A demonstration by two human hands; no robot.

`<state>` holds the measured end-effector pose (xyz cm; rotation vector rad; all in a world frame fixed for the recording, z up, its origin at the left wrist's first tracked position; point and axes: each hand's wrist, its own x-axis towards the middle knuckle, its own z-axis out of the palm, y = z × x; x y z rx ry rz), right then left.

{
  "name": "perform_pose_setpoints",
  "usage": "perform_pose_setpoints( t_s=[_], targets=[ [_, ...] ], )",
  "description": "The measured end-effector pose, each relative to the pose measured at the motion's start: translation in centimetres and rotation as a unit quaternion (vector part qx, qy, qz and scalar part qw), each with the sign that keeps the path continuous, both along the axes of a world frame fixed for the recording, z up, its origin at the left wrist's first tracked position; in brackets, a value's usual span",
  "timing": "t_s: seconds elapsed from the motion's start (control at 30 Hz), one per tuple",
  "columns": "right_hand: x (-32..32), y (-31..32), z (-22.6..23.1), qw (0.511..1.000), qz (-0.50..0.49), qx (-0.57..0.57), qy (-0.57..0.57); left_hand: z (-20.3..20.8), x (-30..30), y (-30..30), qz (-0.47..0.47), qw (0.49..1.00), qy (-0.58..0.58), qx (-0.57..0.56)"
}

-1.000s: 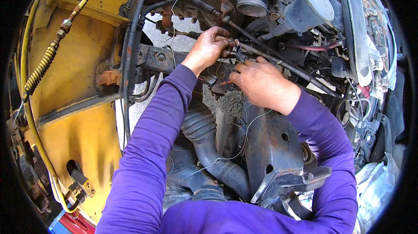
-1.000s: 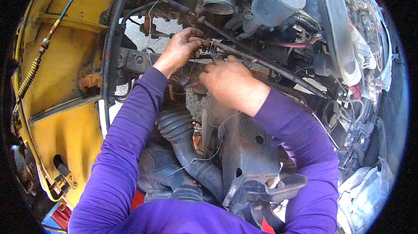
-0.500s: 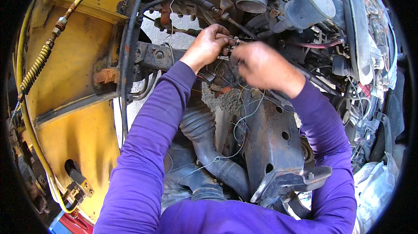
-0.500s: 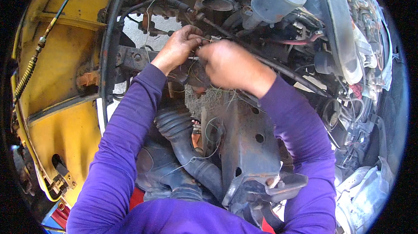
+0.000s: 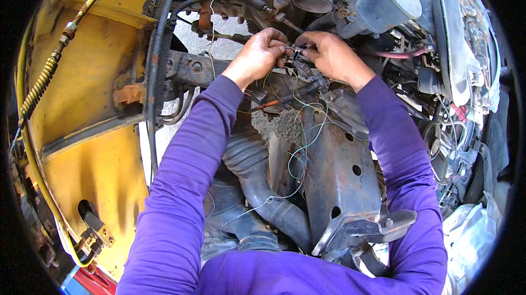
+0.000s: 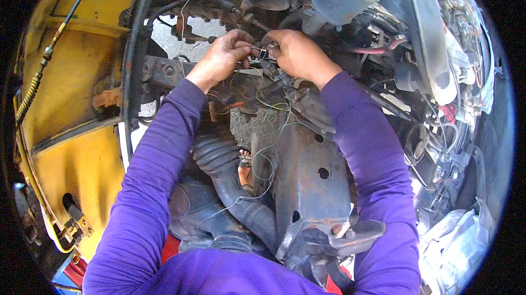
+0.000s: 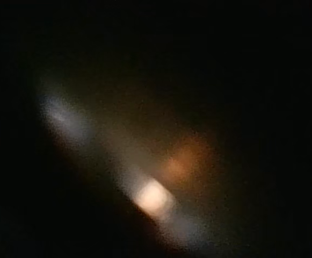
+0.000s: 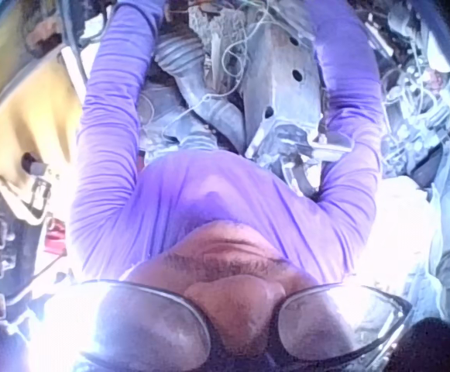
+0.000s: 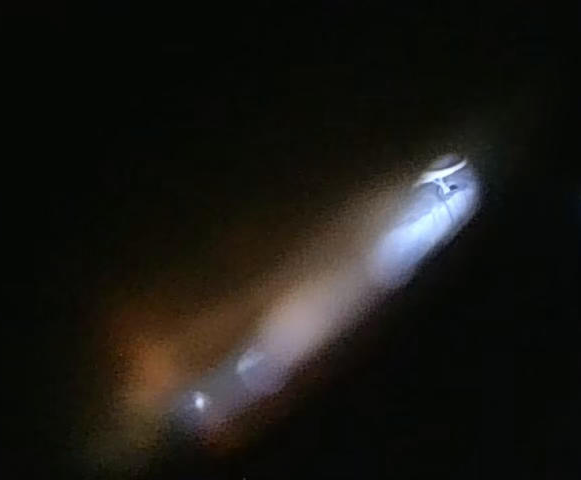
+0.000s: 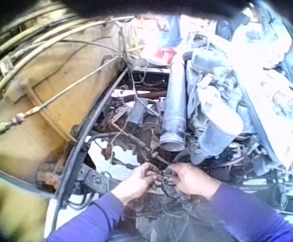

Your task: The person works on a vehicle's engine wiring, stripping wire ends with pliers, twisting wires together, and securing connections with electrical tape. The person repeatedly reaches into the engine bay to adjust and tape the wiring harness.

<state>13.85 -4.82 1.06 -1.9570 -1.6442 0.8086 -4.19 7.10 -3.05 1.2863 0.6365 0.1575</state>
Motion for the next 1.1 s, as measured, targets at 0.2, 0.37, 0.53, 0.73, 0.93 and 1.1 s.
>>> perform_pose_setpoints(
  t_s=[0.2,0.37,0.53,0.73,0.93,1.1],
  targets=[
    [1.0,0.5,-0.6,0.995,-0.007,-0.080,0.065,0.5,-0.3,0.0,-0.021,0.999,-0.005,0.029],
    [1.4,1.0,-1.2,0.992,-0.017,-0.094,0.082,0.9,-0.4,0.4,-0.045,0.998,0.024,0.039],
    [1.4,1.1,-1.7,0.989,-0.037,-0.114,0.088,0.7,-0.1,0.3,-0.053,0.994,0.045,0.090],
    [0.8,0.8,0.1,0.994,-0.019,-0.086,0.060,0.9,0.0,0.2,-0.040,0.994,0.062,0.081],
    [0.2,0.2,0.6,0.999,-0.009,-0.022,0.024,0.9,0.0,0.3,-0.060,0.994,0.056,0.073],
    [0.4,0.4,-0.2,1.000,0.005,-0.011,0.009,0.9,0.0,0.3,-0.050,0.995,0.047,0.075]
  ],
)
